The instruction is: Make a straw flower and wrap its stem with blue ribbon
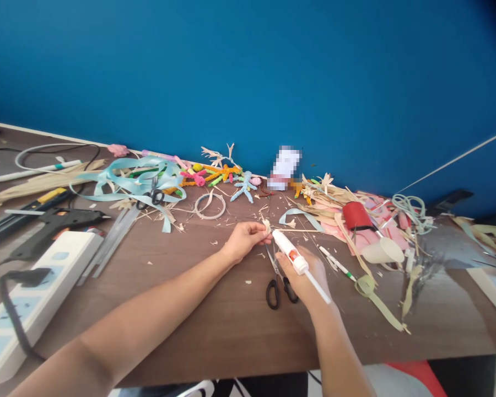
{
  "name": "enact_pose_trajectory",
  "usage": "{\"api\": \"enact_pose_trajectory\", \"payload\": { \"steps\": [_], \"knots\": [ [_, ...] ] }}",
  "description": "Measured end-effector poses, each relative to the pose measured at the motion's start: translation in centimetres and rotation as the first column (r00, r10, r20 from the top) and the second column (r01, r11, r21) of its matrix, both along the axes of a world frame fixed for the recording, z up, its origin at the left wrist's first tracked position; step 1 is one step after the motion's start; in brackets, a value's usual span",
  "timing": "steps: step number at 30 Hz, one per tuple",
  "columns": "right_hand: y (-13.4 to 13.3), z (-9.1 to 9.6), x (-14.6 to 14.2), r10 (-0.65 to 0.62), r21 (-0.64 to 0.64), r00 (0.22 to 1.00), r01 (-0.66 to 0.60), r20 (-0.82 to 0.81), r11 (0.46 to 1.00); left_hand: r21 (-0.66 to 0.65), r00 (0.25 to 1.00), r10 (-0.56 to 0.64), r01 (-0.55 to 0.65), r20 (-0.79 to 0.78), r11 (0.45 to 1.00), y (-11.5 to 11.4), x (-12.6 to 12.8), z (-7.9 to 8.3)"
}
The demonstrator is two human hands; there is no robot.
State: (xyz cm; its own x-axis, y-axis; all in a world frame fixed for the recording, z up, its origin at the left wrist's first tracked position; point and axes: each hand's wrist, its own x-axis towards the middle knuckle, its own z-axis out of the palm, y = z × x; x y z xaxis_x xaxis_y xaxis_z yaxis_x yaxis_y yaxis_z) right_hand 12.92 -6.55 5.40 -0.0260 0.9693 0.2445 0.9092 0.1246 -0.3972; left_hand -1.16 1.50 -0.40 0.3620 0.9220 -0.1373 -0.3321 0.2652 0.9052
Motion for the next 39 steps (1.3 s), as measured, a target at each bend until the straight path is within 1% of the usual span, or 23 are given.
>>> {"api": "enact_pose_trajectory", "payload": {
  "steps": [5,7,10,16,20,24,27,33,39],
  "knots": [
    [-0.1,-0.3,0.1,0.014,0.034,0.999,-0.012,-0.047,0.999,-0.037,1.0,0.026,-0.025,0.007,0.999,0.0,0.0,0.2],
    [-0.2,-0.5,0.1,0.027,0.02,0.998,-0.026,-0.06,0.999,-0.027,1.0,0.022,-0.022,-0.002,0.999,0.0,0.0,0.4],
    [-0.2,-0.7,0.1,0.01,0.008,0.998,-0.01,-0.065,1.0,-0.013,1.0,0.012,-0.012,-0.013,1.0,0.0,-0.1,0.6],
    [-0.2,-0.2,0.0,0.018,-0.051,0.997,-0.022,-0.072,0.998,-0.004,1.0,0.007,-0.007,-0.007,1.0,-0.1,-0.1,0.5],
    [-0.2,-0.4,0.1,0.014,-0.04,0.998,-0.017,-0.061,0.999,-0.003,1.0,0.007,-0.007,0.003,1.0,-0.1,0.0,0.4],
    [-0.1,-1.0,0.2,-0.019,0.008,0.998,0.019,-0.055,1.0,-0.006,1.0,0.009,-0.009,0.007,1.0,0.0,0.0,0.3],
    [-0.2,-1.2,0.2,-0.01,0.019,0.997,0.012,-0.071,1.0,-0.007,1.0,0.012,-0.012,0.006,1.0,0.0,0.0,0.3],
    [-0.4,-0.8,0.2,-0.004,0.0,0.995,0.004,-0.104,1.0,-0.027,1.0,0.017,-0.016,0.021,0.999,0.1,-0.1,0.3],
    [-0.3,-0.7,0.2,0.004,-0.004,0.998,-0.005,-0.064,1.0,0.014,1.0,-0.014,0.014,0.006,1.0,0.0,-0.1,0.3]
  ]
}}
